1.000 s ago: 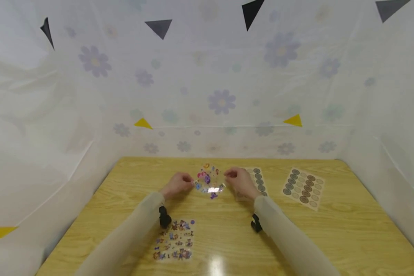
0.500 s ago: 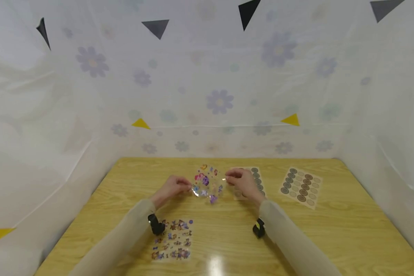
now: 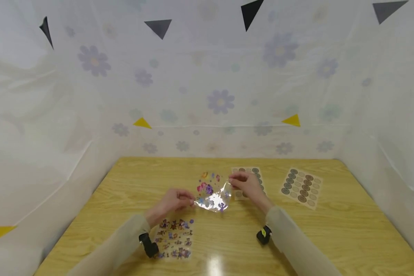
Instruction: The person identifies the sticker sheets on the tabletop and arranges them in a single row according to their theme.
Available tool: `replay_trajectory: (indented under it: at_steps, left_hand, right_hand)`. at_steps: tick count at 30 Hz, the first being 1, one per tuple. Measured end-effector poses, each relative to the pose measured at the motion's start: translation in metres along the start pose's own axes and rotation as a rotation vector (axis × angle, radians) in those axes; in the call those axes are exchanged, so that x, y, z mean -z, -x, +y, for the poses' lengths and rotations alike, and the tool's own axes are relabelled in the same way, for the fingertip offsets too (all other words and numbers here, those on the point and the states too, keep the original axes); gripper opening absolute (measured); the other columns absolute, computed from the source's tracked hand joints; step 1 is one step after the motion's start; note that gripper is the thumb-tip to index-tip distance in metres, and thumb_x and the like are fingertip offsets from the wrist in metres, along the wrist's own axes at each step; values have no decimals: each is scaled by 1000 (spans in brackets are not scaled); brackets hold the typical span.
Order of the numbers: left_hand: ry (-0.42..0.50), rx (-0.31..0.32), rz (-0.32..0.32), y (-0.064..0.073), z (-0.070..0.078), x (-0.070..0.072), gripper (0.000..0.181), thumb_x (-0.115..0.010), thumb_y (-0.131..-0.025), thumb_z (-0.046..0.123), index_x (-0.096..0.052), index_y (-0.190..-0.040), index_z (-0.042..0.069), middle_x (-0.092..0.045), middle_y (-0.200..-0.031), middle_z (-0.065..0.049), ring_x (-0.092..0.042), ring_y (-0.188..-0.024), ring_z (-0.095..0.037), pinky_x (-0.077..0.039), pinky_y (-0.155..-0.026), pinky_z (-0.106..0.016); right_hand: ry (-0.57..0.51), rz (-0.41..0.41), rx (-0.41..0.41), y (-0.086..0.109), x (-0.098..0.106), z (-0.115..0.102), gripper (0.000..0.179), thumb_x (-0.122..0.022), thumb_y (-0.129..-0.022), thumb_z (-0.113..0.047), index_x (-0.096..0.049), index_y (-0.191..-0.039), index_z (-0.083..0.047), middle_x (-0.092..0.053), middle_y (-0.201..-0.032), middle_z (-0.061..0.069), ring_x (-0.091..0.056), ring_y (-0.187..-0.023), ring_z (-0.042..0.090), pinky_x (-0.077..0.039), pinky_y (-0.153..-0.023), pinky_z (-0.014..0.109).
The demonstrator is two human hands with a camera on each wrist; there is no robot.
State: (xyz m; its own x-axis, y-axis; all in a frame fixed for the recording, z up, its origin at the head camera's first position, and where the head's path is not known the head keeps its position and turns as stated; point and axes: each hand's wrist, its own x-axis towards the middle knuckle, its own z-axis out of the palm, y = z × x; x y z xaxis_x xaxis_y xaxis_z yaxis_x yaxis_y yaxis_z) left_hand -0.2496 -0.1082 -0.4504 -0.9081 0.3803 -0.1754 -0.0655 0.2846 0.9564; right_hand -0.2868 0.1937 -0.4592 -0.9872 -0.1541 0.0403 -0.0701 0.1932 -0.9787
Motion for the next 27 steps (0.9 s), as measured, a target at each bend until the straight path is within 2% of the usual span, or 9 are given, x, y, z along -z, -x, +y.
replay_trajectory:
  at_steps: [4, 8, 13, 17, 24, 27]
  left_hand:
    - [76, 10, -17, 17, 0, -12, 16, -66, -92, 9, -69, -105, -1, -72, -96, -19, -52, -64, -12, -42, -57, -22]
    - [130, 29, -28, 32, -1, -21, 17, -66, -93, 10, -68, -105, -1, -72, -96, -19, -51, -63, -11, -40, -55, -21]
    - [197, 83, -51, 45, -3, -32, 15, -67, -92, 11, -69, -103, 1, -73, -95, -15, -57, -63, -12, -46, -56, -21]
    - [234, 95, -65, 52, -4, -39, 14, -66, -90, 8, -68, -102, -1, -73, -93, -16, -57, -57, -10, -43, -49, -20]
    - [331, 124, -106, 66, -9, -57, 16, -65, -88, 5, -66, -101, -4, -72, -90, -17, -52, -49, -7, -37, -41, -16]
    - [367, 127, -130, 72, -11, -64, 17, -66, -87, 4, -65, -101, -6, -72, -89, -17, -53, -48, -7, -39, -40, -15]
  right_hand:
    - [19, -14, -1, 9, 2, -5, 33, -70, -92, -15, -65, -116, 7, -70, -102, 13, -67, -83, 20, -58, -79, 42]
    - [5, -49, -2, 18, 2, -7, 33, -70, -93, -16, -65, -115, 7, -69, -101, 15, -66, -83, 21, -58, -77, 38]
    - [-3, -88, 38, 28, 3, -5, 36, -70, -92, -14, -62, -114, 13, -68, -102, 17, -66, -87, 21, -58, -78, 33]
    - [19, -110, 42, 34, 5, -2, 34, -71, -92, -12, -62, -112, 13, -68, -101, 22, -66, -85, 21, -58, -77, 34]
    - [121, -179, 23, 43, 11, 2, 26, -70, -92, -16, -68, -106, 6, -63, -76, 14, -55, -63, 21, -52, -57, 33]
    - [149, -215, 17, 46, 13, 4, 25, -70, -92, -16, -69, -106, 5, -63, -76, 16, -54, -61, 23, -50, -54, 33]
